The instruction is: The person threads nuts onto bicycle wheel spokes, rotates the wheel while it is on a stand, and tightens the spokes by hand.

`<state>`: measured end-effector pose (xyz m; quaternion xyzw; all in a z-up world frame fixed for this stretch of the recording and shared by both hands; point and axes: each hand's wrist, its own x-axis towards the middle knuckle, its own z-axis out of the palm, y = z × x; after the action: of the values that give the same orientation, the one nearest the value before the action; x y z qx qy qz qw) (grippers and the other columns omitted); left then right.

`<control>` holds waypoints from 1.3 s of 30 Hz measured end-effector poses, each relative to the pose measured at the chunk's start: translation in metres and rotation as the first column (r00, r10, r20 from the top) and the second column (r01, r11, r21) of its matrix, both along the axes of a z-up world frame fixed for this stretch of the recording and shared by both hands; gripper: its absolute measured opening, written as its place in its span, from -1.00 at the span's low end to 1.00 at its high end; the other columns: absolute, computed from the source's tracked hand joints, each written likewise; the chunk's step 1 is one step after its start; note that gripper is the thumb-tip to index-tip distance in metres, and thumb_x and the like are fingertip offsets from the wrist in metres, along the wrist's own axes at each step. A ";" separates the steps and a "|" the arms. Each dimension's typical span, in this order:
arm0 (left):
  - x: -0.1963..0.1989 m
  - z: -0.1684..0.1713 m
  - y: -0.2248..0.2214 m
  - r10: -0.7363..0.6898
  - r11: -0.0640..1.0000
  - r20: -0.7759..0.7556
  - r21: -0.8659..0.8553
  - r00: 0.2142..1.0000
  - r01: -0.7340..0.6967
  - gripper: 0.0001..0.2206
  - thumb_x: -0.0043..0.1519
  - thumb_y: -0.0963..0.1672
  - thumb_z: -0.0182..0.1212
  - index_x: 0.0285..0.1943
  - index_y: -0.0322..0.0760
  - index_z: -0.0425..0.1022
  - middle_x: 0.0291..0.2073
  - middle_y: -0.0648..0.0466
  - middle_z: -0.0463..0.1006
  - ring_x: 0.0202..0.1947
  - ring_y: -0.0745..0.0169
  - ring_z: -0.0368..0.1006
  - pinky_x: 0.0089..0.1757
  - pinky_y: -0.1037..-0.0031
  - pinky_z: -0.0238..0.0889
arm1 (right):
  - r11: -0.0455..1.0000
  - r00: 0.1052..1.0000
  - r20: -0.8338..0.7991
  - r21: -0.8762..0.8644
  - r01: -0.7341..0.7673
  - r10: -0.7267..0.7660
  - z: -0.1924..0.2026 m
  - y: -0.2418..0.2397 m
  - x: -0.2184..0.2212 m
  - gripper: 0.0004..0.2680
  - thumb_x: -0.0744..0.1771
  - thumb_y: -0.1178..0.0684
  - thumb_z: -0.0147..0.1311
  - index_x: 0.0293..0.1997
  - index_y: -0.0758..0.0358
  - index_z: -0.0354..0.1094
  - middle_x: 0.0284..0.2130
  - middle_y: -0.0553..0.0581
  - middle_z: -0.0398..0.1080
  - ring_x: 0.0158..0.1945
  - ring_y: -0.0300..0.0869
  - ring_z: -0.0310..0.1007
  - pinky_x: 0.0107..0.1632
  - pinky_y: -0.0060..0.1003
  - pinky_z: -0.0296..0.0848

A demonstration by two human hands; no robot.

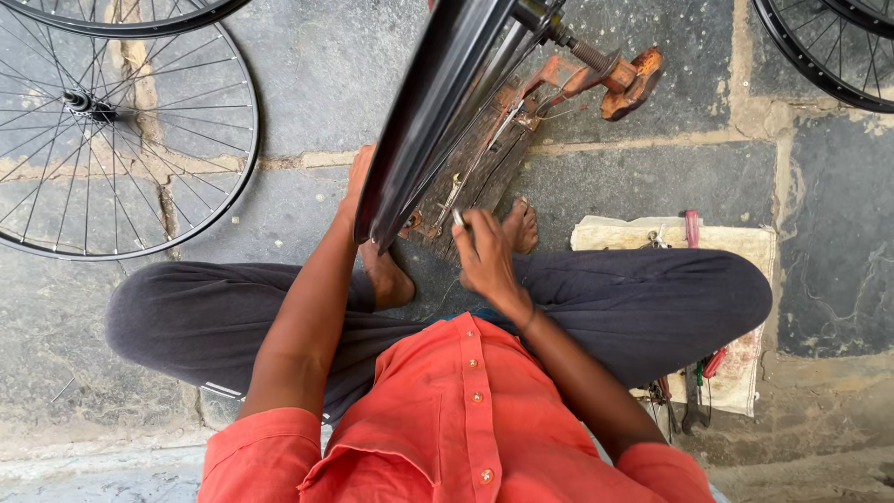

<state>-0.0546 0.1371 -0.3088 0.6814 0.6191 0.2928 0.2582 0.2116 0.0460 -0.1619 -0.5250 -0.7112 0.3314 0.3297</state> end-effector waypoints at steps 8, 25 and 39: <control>0.011 0.022 0.010 0.097 0.951 -0.116 -0.284 0.988 -0.126 -0.77 0.20 -0.13 0.22 -0.21 -0.51 0.55 -0.26 -0.42 0.55 -0.15 -0.43 0.50 -0.13 -0.03 0.33 | 0.961 0.916 0.388 0.200 -0.190 0.100 -0.042 0.058 -0.016 -0.83 0.43 -0.02 -0.03 -0.07 0.27 0.33 -0.02 0.26 0.37 0.22 0.08 0.30 0.30 0.11 0.16; 0.035 0.197 -0.074 0.647 0.741 0.662 -0.430 0.378 -0.516 -0.71 0.38 -0.03 0.18 -0.05 -0.39 0.54 -0.26 0.07 0.60 -0.26 0.32 0.44 -0.18 0.45 0.33 | 0.966 0.934 0.339 0.181 -0.184 0.114 -0.061 0.065 -0.014 -0.85 0.39 0.12 0.00 0.00 0.32 0.41 0.00 0.27 0.34 0.29 0.13 0.21 0.33 0.13 0.16; 0.076 0.226 -0.123 0.288 0.940 -0.105 0.223 0.952 -0.259 -0.41 0.09 -0.13 0.47 0.30 -0.43 0.37 0.07 -0.40 0.48 0.21 -0.58 0.28 0.14 -0.05 0.12 | 0.966 0.938 0.325 0.176 -0.187 0.123 -0.050 0.064 -0.015 -0.87 0.39 0.12 0.03 -0.03 0.33 0.41 -0.02 0.24 0.35 0.31 0.09 0.23 0.30 0.10 0.18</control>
<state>0.0213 0.0139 -0.0830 0.6301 0.6902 0.3415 0.0999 0.1962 0.1103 -0.2118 -0.4761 -0.8238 0.1949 0.2383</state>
